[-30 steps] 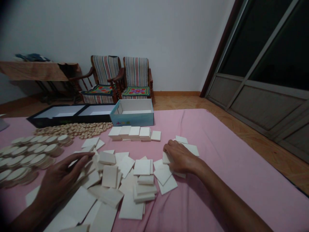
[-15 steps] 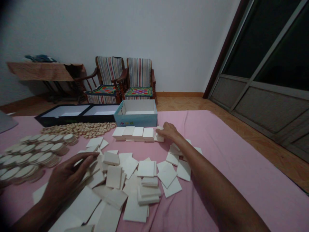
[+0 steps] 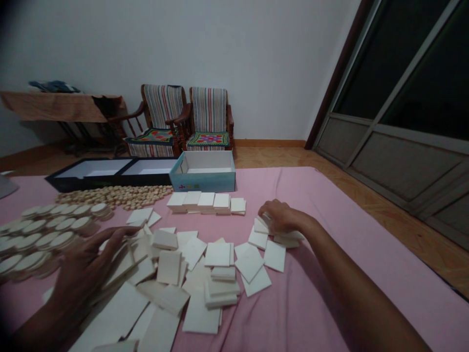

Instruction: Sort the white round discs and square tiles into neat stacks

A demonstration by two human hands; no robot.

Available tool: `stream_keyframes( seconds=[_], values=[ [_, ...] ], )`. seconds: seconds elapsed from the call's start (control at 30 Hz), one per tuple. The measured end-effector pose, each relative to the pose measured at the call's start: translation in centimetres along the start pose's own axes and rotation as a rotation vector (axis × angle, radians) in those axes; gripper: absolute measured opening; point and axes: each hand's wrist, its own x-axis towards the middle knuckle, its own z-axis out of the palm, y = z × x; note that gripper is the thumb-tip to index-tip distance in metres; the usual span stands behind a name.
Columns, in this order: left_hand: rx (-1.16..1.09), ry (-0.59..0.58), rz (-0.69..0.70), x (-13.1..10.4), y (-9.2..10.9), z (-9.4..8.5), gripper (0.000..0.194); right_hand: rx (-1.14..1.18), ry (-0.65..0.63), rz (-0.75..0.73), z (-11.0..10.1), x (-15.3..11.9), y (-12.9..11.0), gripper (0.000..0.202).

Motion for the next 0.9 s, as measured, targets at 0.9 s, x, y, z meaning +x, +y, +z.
stream_keyframes(
  seconds=[0.9],
  values=[
    [0.065,-0.296,0.1,1.6,0.5,1.1,0.045,0.146,0.34,0.269,0.7,7.9,-5.0,0.045]
  ],
)
